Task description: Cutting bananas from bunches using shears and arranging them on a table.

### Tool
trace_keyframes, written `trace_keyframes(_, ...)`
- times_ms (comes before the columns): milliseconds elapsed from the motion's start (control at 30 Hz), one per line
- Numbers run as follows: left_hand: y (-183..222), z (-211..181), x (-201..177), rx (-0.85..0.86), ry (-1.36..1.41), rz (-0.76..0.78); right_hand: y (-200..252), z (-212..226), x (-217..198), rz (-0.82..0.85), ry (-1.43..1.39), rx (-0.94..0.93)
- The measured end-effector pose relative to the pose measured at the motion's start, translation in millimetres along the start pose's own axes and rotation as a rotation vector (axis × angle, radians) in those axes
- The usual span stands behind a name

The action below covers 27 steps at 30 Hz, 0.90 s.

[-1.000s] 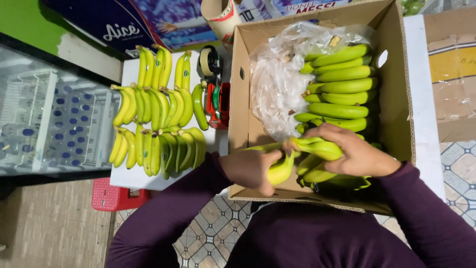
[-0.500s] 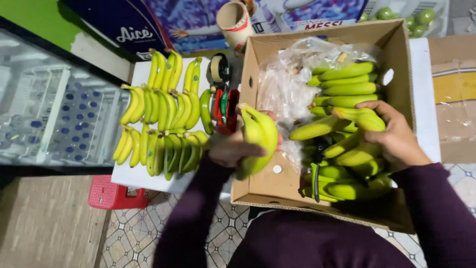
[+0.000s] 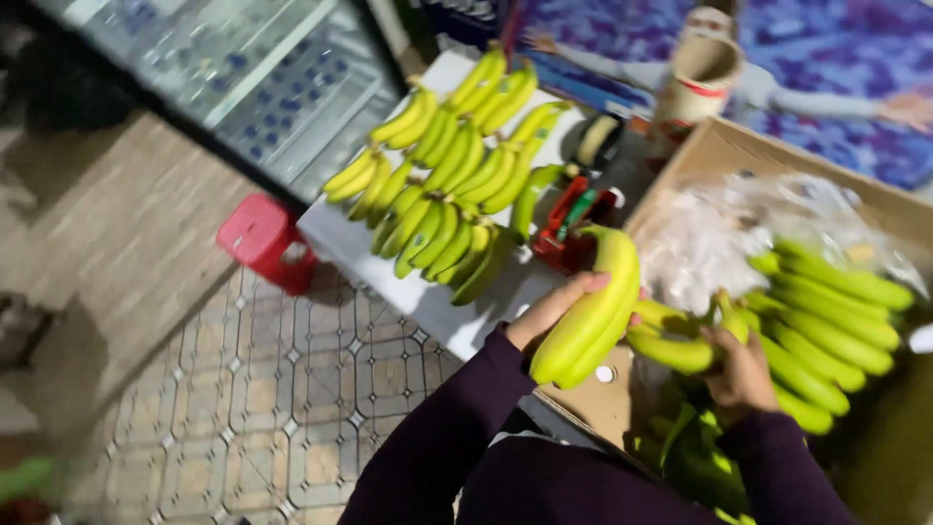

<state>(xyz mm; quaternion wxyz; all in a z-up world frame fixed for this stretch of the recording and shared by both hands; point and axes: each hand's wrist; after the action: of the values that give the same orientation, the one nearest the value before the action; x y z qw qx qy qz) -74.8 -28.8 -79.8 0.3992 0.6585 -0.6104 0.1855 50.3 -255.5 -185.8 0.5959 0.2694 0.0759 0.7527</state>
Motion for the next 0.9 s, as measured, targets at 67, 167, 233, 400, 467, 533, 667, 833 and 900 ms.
trace_keyframes(67,7.0,-6.8,-15.1,0.018,0.224,0.062,-26.0,-22.3,-35.7,0.014,0.015,0.071)
trace_keyframes(167,23.1,-14.0,-44.1,-0.05,0.519,0.097,-43.5,-38.0,-73.5,0.253,1.219,-0.397)
trace_keyframes(233,39.9,-20.0,-58.4,-0.151,0.621,-0.055,12.7,3.2,-1.4,-0.158,0.496,0.123)
trace_keyframes(400,60.7,-29.7,-102.4,-0.026,0.533,-0.389,30.9,14.7,39.2,-0.203,0.749,-0.217)
trace_keyframes(467,60.0,-37.5,-129.1,-0.001,0.489,-0.476,16.7,2.4,55.7,-0.209,0.843,-0.469)
trace_keyframes(533,61.2,-47.4,-155.6,-0.001,0.418,-0.288,26.0,2.7,104.1,-0.098,0.625,-0.503)
trace_keyframes(667,63.2,-109.5,-177.4,0.099,0.461,-0.261,-3.3,-47.6,139.8,0.034,0.725,-0.556)
trace_keyframes(833,58.9,-210.1,-241.4,0.239,0.32,-0.234,1.6,-84.8,181.9,-0.168,1.396,-0.942)
trace_keyframes(900,47.1,-257.0,-260.1,0.202,0.187,-0.353,1.4,-93.7,179.2,-0.27,1.457,-0.895)
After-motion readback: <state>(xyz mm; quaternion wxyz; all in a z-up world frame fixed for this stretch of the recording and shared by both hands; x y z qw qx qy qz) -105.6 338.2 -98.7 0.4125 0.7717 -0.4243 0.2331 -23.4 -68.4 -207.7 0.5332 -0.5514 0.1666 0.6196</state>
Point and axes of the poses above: each hand's wrist, its own y-axis away from the middle knuckle, its own x-axis out of the palm, z = x × y, and after that the axes turned 4 degrees about -y, right-handed
